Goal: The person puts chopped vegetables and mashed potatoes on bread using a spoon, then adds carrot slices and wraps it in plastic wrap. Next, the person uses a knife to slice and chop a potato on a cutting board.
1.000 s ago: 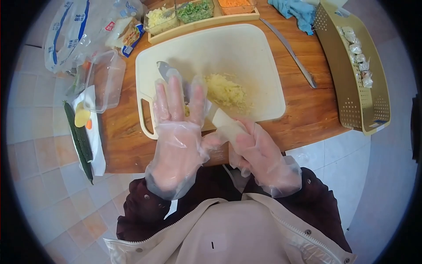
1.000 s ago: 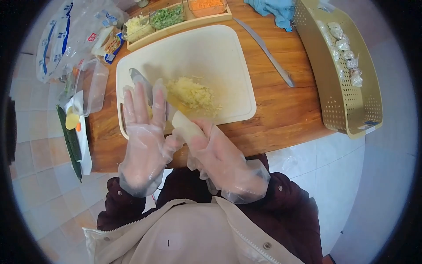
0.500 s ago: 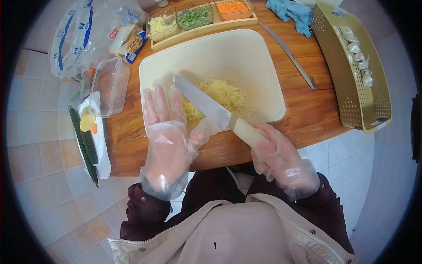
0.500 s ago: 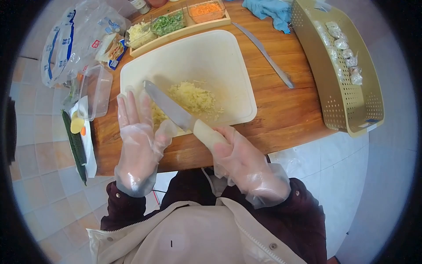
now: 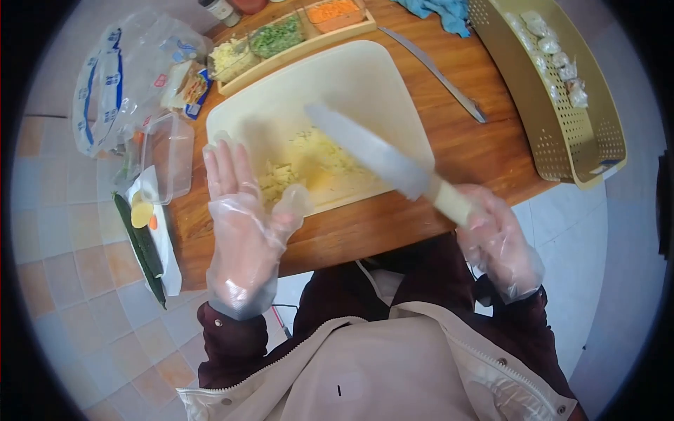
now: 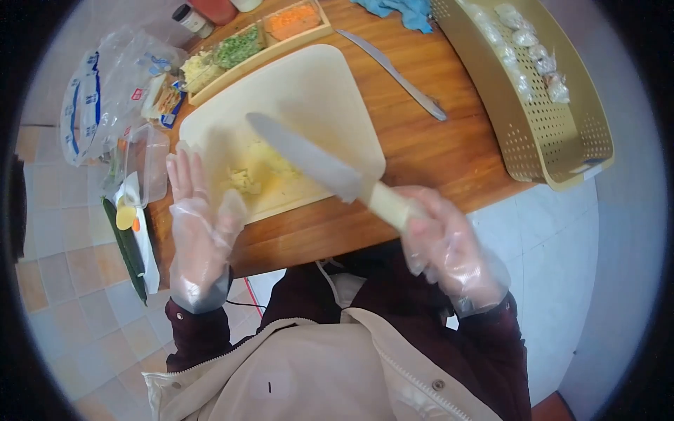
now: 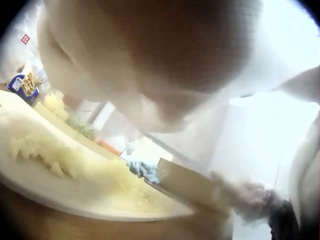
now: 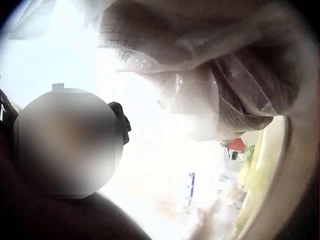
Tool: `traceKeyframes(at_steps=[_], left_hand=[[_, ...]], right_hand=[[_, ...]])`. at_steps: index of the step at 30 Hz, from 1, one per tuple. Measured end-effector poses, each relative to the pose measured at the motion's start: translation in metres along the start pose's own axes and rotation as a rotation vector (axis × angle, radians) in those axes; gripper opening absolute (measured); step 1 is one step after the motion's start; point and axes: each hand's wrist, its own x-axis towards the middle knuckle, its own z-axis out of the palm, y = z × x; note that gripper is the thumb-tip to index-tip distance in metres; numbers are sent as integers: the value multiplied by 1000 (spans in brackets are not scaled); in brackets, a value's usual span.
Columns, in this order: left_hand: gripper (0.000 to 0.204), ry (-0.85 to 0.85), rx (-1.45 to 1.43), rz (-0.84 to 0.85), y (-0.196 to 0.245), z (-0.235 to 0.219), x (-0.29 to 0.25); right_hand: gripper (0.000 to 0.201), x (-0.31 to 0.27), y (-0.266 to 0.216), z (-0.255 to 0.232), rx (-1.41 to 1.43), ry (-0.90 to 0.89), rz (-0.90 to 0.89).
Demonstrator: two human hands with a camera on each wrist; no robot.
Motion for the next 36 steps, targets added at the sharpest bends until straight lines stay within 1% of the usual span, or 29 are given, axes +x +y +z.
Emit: traceKeyframes(at_steps=[2, 4, 5, 6, 11, 12, 14, 17, 19, 20, 22, 23, 27, 29, 31, 32, 34, 35, 36], left_hand=[[82, -25, -9, -9, 11, -7, 6], [80, 200, 1835, 98, 22, -8, 13], [79, 246, 2298, 134, 23, -6, 13], [79, 333, 2757, 168, 23, -4, 14], [68, 40, 2893, 578, -35, 29, 2], [67, 7, 2904, 621, -32, 28, 5], [65, -49, 2969, 703, -23, 26, 14], [62, -118, 3126, 826, 15, 15, 46], [61, -144, 3178, 872, 17, 17, 49], [64, -69, 3077, 795, 12, 23, 47], [78, 66, 2863, 654, 1, 38, 42], [78, 97, 2820, 627, -3, 43, 40], [75, 135, 2680, 624, 10, 38, 39], [74, 139, 2615, 627, 16, 36, 39], [73, 146, 2532, 642, 25, 33, 40], [72, 147, 2487, 648, 30, 30, 41], [71, 160, 2417, 641, 36, 30, 42], [71, 167, 2388, 633, 38, 31, 40], [67, 199, 2373, 590, 37, 38, 39]], right_hand=[[60, -2, 14, -11, 23, 196, 23], [61, -6, 23, -18, 45, 213, 51], [61, -9, 25, -21, 65, 224, 78], [61, -11, 26, -23, 71, 227, 82], [65, -18, 30, -37, 54, 235, 115], [65, -20, 29, -40, 57, 233, 117], [65, -22, 26, -44, 30, 224, 180], [63, -21, 29, -45, -8, 240, 154], [63, -20, 26, -41, -4, 220, 161], [63, -19, 26, -38, -1, 200, 165], [62, -14, 30, -32, 24, 173, 149], [60, -13, 33, -30, 48, 148, 131], [59, -1, 33, -20, 13, 87, 148], [59, 2, 26, -12, -5, 93, 149], [55, 6, 6, -3, -48, 77, 279], [55, 9, 5, -1, -49, 79, 281], [52, 15, 4, 1, 6, 0, 299], [52, 19, 3, 2, 4, 1, 299], [52, 24, 3, 3, 10, -29, 324]])
